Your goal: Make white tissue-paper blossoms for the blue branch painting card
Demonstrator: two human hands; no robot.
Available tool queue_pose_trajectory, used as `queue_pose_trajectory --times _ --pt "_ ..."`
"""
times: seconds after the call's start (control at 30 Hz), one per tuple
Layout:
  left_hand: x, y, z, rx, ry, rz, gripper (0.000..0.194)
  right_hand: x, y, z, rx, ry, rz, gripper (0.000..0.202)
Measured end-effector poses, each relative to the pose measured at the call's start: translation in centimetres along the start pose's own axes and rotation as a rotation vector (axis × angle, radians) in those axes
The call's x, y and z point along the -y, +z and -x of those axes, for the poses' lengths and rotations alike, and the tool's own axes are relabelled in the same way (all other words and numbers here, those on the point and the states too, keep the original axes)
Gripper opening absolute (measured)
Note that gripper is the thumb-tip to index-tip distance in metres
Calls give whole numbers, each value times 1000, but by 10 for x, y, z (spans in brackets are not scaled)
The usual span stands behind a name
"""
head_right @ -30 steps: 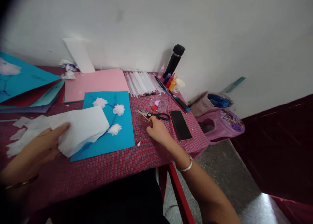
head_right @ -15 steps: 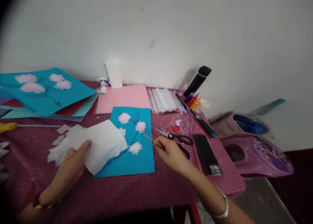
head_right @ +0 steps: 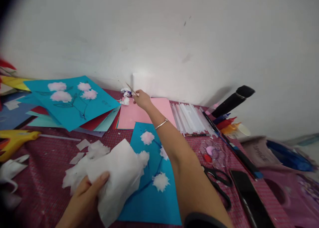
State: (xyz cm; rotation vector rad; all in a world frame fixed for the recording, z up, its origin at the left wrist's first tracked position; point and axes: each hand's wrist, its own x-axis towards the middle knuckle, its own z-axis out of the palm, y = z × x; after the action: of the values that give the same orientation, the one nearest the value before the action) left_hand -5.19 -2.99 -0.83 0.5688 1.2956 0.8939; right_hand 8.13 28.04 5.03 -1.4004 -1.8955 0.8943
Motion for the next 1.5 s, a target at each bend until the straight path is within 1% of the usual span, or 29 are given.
queue_pose_trajectory --times 0.03,0.07,0.1,0.17,0.23,0.3,0.33,0.4,0.47,0.53,0.6,0.63,0.67,0.7,0.73,0.77,0.8,0.83,0.87,0.9,0.93,1.0,1.07,1.1,1.17,1.27,1.37,1.43,1.5 --pt "-1 2 -1 -47 6 80 46 2 1 5 -3 -16 1 17" --pt "-3 4 -1 -59 19 160 47 3 1 16 10 -34 -9 16" --pt "-4 7 0 -49 45 223 45 3 1 33 42 -58 -35 15" --pt "-8 11 3 8 112 275 38 1 -4 81 158 -63 -155 15" --pt "-13 15 7 43 161 299 33 -4 -12 137 296 19 -323 22" --pt "-18 21 12 54 180 312 35 -11 -23 191 401 92 -532 34" --pt "-21 26 15 63 182 310 38 -14 -30 215 391 102 -628 39" --pt "-28 41 19 102 185 279 41 -21 -43 253 322 94 -769 41" --pt "-33 58 22 168 195 227 42 -28 -55 279 200 87 -823 38" --pt "-38 77 24 241 203 159 42 -34 -65 297 79 88 -825 38" --pt "-42 92 24 262 192 27 42 -41 -71 309 -23 78 -833 37" --pt "-43 98 23 239 209 -68 44 -45 -72 314 -66 68 -842 36" --pt "-44 103 22 181 267 -180 45 -49 -73 317 -108 60 -852 33" --pt "-45 107 21 90 379 -304 46 -53 -73 319 -150 53 -857 30" --pt "-46 110 19 -21 543 -432 46 -58 -72 319 -189 48 -850 26" --pt "-46 114 17 -133 739 -558 44 -63 -71 319 -228 43 -834 22" --pt "-46 118 15 -222 929 -681 40 -68 -69 318 -267 36 -815 19" --pt "-45 124 12 -259 1080 -797 32 -73 -68 316 -299 29 -795 15" --pt "-44 131 10 -230 1167 -899 24 -78 -66 314 -323 25 -776 12" --pt "-43 139 7 -144 1185 -981 17 -82 -65 312 -339 24 -760 10" --pt "-41 149 4 -37 1148 -1032 15 -85 -64 311 -352 21 -744 9" --pt "-39 168 -3 135 991 -1045 17 -88 -64 310 -374 -5 -688 10" --pt "-37 183 -11 219 836 -965 22 -88 -64 312 -391 -53 -609 10" --pt "-37 187 -14 252 770 -916 24 -88 -64 313 -390 -76 -580 10" --pt "-37 190 -21 307 660 -838 29 -86 -62 316 -374 -100 -551 13" --pt "-35 187 -28 315 570 -791 31 -83 -56 319 -355 -101 -547 12" --pt "-29 184 -31 363 493 -691 25 -80 -47 322 -328 -102 -594 13" --pt "-25 185 -30 414 458 -584 17 -77 -45 325 -314 -112 -674 22" --pt "-22 186 -27 432 453 -485 13 -73 -47 327 -290 -127 -772 33"
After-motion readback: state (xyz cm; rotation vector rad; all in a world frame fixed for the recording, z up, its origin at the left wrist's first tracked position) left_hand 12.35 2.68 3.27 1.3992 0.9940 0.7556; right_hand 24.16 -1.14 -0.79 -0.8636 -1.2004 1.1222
